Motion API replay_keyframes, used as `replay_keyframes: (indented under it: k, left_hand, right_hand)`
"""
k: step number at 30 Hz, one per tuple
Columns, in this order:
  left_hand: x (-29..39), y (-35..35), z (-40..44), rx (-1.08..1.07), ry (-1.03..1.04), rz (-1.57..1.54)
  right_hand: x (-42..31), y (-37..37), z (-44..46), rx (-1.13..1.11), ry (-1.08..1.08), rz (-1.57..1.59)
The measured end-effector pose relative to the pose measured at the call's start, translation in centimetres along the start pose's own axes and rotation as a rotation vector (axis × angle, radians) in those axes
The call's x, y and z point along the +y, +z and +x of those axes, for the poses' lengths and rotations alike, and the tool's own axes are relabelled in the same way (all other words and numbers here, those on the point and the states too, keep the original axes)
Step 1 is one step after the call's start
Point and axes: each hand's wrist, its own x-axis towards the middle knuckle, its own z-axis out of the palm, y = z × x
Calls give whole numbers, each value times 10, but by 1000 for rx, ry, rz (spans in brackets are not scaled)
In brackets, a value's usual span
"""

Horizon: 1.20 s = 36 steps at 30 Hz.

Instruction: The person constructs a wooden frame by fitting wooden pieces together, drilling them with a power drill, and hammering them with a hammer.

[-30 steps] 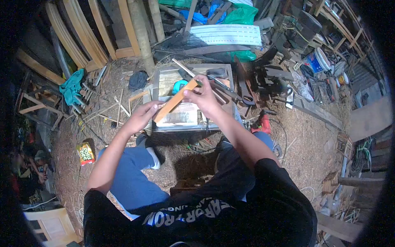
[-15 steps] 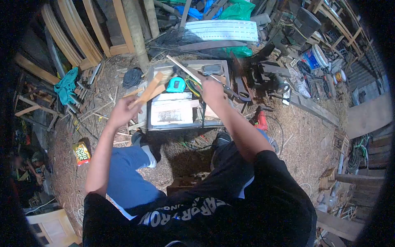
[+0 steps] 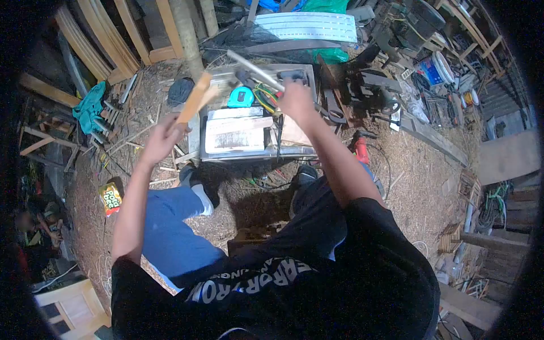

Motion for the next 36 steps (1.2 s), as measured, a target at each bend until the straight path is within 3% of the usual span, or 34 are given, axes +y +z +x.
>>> replay_keyframes:
  k: [3, 4, 7, 11, 16, 20, 28, 32, 36]
  left_hand:
    - [9, 21, 0, -24, 129, 219]
    - [30, 24, -2, -52, 71, 273]
    - [5, 32, 11, -18, 326, 357]
    - [6, 40, 17, -141, 245, 275]
    - [-2, 59, 33, -202, 381, 347]
    - [0, 66, 37, -285, 326, 499]
    - [4, 68, 30, -73, 306, 488]
    - [8, 22, -5, 196, 257, 557]
    - [32, -35, -55, 201, 76, 437]
  right_hand:
    - [0, -20, -11, 29, 83, 292]
    - [-3, -23, -15, 46, 149, 363]
    - [-14, -43, -27, -40, 238, 486]
    - [14, -6, -28, 105, 4, 476]
    - [27, 3, -31, 181, -99, 377]
    - [17, -21, -40, -114, 119, 369]
    - [21, -13, -42, -82, 127, 403]
    - [5, -26, -49, -68, 44, 606]
    - [-14, -17, -60, -59, -60, 661]
